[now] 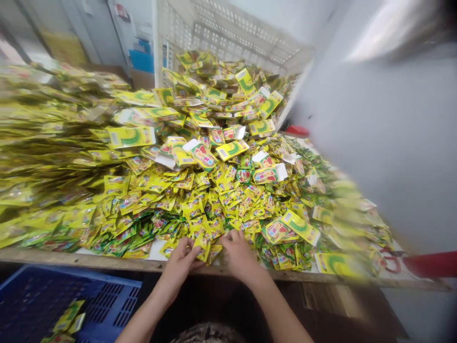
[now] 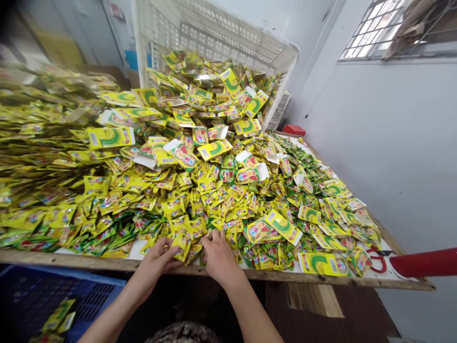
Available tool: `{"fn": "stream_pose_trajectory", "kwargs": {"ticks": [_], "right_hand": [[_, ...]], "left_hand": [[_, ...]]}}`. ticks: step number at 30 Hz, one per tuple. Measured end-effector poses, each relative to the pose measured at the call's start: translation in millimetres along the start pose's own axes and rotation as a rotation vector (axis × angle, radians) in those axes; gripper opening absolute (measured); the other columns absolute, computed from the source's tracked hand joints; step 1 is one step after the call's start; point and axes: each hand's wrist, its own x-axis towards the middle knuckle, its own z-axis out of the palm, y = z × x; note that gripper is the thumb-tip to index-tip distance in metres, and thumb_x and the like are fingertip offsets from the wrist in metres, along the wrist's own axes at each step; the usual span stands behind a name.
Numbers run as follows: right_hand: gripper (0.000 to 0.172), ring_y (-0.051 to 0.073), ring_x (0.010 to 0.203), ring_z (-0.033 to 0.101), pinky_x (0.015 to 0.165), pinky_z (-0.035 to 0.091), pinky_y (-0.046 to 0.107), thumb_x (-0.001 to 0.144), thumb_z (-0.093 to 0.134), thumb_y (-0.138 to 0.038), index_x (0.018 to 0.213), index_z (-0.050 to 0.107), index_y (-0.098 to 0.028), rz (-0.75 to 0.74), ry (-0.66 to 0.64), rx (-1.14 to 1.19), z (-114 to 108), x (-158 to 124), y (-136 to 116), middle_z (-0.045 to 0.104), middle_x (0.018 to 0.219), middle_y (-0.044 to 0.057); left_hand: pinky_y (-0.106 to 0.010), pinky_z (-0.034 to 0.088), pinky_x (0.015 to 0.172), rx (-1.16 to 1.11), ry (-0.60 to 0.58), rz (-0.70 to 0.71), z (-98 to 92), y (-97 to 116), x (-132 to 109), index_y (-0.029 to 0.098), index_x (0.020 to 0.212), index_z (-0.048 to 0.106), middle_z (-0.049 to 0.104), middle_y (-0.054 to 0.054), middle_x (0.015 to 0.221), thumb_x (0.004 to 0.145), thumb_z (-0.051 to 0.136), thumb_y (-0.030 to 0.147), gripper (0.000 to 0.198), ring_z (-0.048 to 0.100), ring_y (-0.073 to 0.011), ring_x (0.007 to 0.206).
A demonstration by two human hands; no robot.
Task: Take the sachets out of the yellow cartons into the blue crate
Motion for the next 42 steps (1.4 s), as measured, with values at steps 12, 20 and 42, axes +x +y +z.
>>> {"fn": "stream_pose_trajectory", "kwargs": {"ticks": [12, 20, 42], "right_hand": [[0.006, 0.019, 0.084, 0.057, 0.079, 0.046, 0.031, 0.072, 0.074, -0.018, 0.072, 0.068, -0.02, 0.228, 0.526, 0.635, -27, -6, 0, 0.062, 0.082, 0.003], [0.026, 0.014, 0.071, 0.05, 0.066, 0.042, 0.024, 0.072, 0.076, -0.033, 0.078, 0.056, -0.018, 0.351, 0.549, 0.864, 1, 10, -16, 0.053, 0.075, -0.002], [0.042, 0.012, 0.055, 0.053, 0.046, 0.046, 0.022, 0.08, 0.069, -0.049, 0.097, 0.067, -0.012, 0.719, 0.728, 1.025, -34, -124, 73, 0.065, 0.078, 0.003]], "left_hand": [[-0.025, 0.054, 0.064, 0.159, 0.117, 0.262, 8.6, 5, 9, 0.02, 0.086, 0.053, 0.057, 0.002, 0.074, 0.075, 0.072, 0.048, 0.036, 0.056, -0.0153, 0.069], [-0.023, 0.053, 0.07, -0.027, -0.044, 0.1, 58.7, 18, -4, 0.02, 0.1, 0.056, 0.065, -0.001, 0.092, 0.082, 0.065, 0.048, 0.035, 0.06, -0.0154, 0.082], [-0.055, 0.04, 0.093, 1.203, -0.201, 0.597, 227.6, 36, 67, 0.008, 0.128, 0.053, 0.06, -0.021, 0.119, 0.062, 0.079, 0.023, 0.074, 0.05, -0.0403, 0.113]]}}
